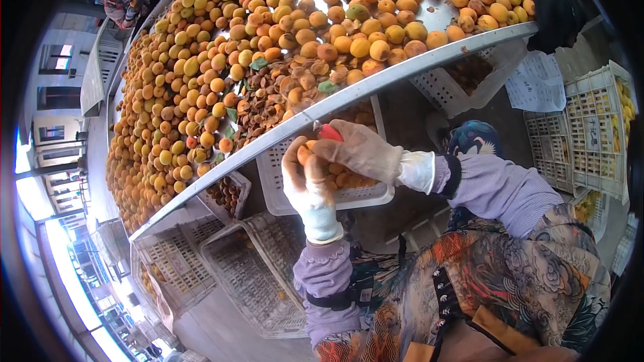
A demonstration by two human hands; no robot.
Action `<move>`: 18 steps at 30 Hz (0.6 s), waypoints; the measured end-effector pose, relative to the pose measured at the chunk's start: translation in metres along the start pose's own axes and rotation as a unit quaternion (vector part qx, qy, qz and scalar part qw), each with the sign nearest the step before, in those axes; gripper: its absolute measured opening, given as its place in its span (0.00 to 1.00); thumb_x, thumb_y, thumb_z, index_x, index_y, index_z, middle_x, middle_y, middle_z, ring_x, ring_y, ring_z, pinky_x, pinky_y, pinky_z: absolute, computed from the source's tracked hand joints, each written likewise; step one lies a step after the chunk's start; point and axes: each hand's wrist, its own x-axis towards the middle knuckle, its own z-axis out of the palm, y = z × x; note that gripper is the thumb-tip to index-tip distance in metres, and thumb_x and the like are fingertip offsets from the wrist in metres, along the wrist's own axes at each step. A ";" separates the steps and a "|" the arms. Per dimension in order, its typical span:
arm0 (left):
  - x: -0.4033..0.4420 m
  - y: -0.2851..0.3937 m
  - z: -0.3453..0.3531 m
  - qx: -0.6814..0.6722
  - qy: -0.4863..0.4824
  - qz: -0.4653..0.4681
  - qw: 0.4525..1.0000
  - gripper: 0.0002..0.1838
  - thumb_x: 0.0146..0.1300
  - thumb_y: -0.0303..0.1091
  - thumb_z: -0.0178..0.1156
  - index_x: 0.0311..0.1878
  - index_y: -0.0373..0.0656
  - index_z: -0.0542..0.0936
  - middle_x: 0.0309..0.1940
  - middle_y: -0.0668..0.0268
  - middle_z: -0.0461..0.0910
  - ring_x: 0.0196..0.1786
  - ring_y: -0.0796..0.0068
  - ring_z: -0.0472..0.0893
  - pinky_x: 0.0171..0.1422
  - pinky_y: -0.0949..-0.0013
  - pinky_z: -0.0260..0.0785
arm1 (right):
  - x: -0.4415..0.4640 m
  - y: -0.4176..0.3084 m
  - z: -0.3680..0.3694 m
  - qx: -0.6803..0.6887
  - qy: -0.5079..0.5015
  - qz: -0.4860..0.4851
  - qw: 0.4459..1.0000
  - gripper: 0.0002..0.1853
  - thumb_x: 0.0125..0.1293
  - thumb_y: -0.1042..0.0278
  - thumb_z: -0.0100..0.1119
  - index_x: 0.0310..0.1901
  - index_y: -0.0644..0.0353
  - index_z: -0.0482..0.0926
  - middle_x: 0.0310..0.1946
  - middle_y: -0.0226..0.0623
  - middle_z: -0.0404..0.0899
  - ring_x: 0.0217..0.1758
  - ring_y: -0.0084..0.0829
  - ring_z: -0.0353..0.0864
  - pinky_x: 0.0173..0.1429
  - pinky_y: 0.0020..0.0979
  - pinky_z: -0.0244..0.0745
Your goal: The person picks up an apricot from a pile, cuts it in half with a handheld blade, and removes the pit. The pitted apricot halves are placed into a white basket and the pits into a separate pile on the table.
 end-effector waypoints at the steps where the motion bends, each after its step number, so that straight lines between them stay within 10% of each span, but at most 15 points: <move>1: -0.002 0.001 0.002 0.014 -0.001 0.012 1.000 0.24 0.67 0.47 0.53 0.53 0.34 0.73 0.44 0.60 0.75 0.46 0.73 0.74 0.54 0.71 0.66 | 0.001 0.004 0.003 -0.008 0.004 0.013 1.000 0.27 0.62 0.41 0.55 0.42 0.62 0.72 0.33 0.41 0.75 0.37 0.36 0.76 0.40 0.33 0.71; 6: -0.001 0.006 -0.002 -0.075 -0.004 -0.066 0.995 0.26 0.69 0.50 0.50 0.55 0.33 0.73 0.47 0.61 0.75 0.48 0.73 0.73 0.58 0.68 0.64 | 0.006 0.006 0.002 -0.003 -0.080 0.013 0.997 0.17 0.66 0.50 0.52 0.44 0.56 0.71 0.34 0.45 0.70 0.40 0.48 0.74 0.40 0.42 0.72; 7: -0.003 0.001 -0.004 -0.165 0.022 -0.099 0.981 0.28 0.69 0.52 0.47 0.56 0.33 0.71 0.46 0.60 0.75 0.49 0.71 0.74 0.59 0.66 0.65 | 0.005 0.000 0.009 0.048 -0.071 0.014 0.996 0.19 0.65 0.51 0.54 0.36 0.63 0.72 0.21 0.31 0.72 0.18 0.22 0.71 0.23 0.25 0.67; 14: 0.005 -0.014 -0.018 -0.390 0.064 -0.170 0.903 0.30 0.67 0.55 0.49 0.56 0.35 0.70 0.38 0.61 0.75 0.38 0.69 0.75 0.47 0.64 0.70 | -0.010 -0.015 0.004 0.153 -0.094 0.121 0.976 0.16 0.64 0.55 0.56 0.38 0.62 0.73 0.23 0.32 0.73 0.22 0.23 0.73 0.28 0.27 0.70; 18: 0.015 -0.014 -0.030 -0.436 0.056 -0.197 0.876 0.30 0.66 0.58 0.49 0.53 0.37 0.72 0.32 0.64 0.73 0.31 0.73 0.70 0.39 0.69 0.67 | -0.002 0.003 0.009 -0.079 -0.017 -0.007 0.997 0.17 0.63 0.56 0.58 0.43 0.63 0.74 0.29 0.33 0.77 0.33 0.22 0.76 0.40 0.25 0.72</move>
